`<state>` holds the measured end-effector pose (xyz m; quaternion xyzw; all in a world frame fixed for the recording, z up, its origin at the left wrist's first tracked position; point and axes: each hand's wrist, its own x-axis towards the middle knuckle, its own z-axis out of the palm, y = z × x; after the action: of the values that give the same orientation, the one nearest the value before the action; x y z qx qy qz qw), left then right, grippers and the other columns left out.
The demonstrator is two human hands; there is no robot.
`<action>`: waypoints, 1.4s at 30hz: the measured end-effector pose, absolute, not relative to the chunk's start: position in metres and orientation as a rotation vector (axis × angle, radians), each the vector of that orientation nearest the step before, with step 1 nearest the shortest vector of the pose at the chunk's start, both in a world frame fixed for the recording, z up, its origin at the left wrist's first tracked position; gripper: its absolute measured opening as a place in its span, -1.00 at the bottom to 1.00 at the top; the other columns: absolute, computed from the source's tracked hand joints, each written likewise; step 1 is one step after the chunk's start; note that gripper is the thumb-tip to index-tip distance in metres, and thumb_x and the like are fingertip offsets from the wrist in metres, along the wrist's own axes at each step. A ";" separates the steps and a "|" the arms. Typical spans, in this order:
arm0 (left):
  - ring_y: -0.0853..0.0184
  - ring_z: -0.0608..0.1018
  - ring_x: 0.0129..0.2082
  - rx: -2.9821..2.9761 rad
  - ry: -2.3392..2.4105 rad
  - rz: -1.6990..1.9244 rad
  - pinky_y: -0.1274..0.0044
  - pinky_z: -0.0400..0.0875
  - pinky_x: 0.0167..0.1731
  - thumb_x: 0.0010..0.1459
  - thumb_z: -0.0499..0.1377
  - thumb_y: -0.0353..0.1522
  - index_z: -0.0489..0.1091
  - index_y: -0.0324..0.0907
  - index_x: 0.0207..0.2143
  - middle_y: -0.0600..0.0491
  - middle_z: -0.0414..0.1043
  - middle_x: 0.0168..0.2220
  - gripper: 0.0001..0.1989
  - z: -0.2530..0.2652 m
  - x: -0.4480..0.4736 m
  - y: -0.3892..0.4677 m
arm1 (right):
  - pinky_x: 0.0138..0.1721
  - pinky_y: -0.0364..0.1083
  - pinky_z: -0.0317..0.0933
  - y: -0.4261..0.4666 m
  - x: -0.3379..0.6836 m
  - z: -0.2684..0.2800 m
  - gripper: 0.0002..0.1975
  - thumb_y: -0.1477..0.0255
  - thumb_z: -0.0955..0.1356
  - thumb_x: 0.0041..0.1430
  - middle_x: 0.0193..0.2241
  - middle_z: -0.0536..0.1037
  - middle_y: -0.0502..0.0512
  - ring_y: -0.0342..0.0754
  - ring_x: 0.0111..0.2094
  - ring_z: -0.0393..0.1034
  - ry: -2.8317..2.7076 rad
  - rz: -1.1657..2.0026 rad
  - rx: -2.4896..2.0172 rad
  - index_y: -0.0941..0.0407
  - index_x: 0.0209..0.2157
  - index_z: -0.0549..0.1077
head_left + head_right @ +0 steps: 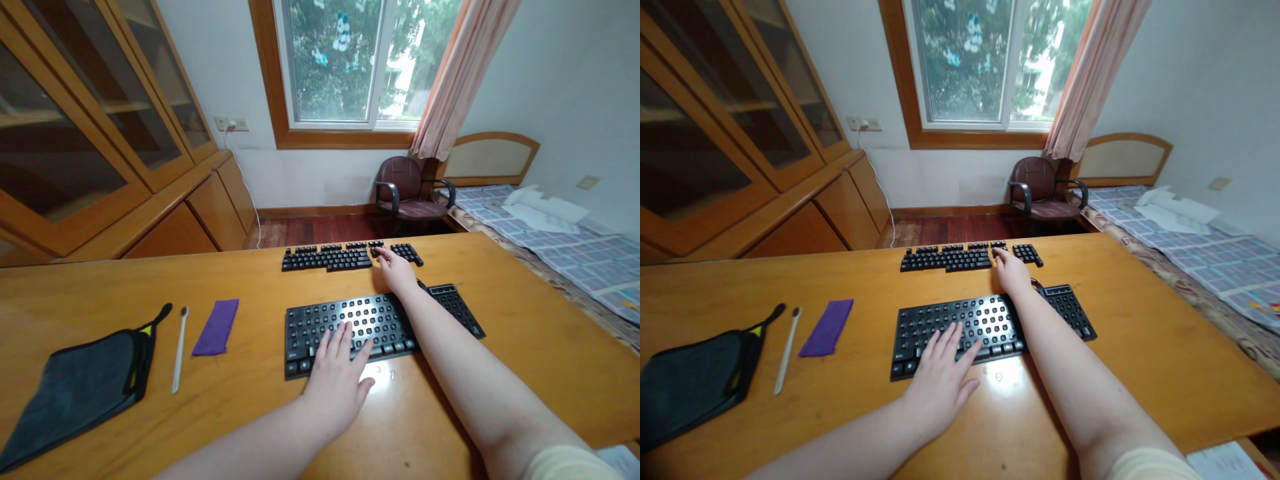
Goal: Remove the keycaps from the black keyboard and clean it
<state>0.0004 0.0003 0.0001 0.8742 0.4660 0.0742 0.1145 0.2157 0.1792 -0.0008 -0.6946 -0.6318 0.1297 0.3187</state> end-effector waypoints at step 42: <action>0.05 -0.05 0.28 2.593 1.382 0.196 0.16 -0.14 0.18 0.18 -0.02 -0.08 0.00 0.06 0.23 -0.09 -0.16 0.31 -0.43 0.000 0.000 -0.001 | -0.18 -0.07 0.24 0.180 0.217 0.001 -0.64 0.29 0.20 0.18 -0.22 0.57 0.14 0.03 -0.19 0.44 -1.656 0.337 -1.955 0.07 -0.09 0.47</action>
<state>0.0002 -0.0014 0.0003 0.8763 0.4670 0.0663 0.0983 0.2170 0.1805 0.0008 -0.7273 -0.6160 0.1255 0.2754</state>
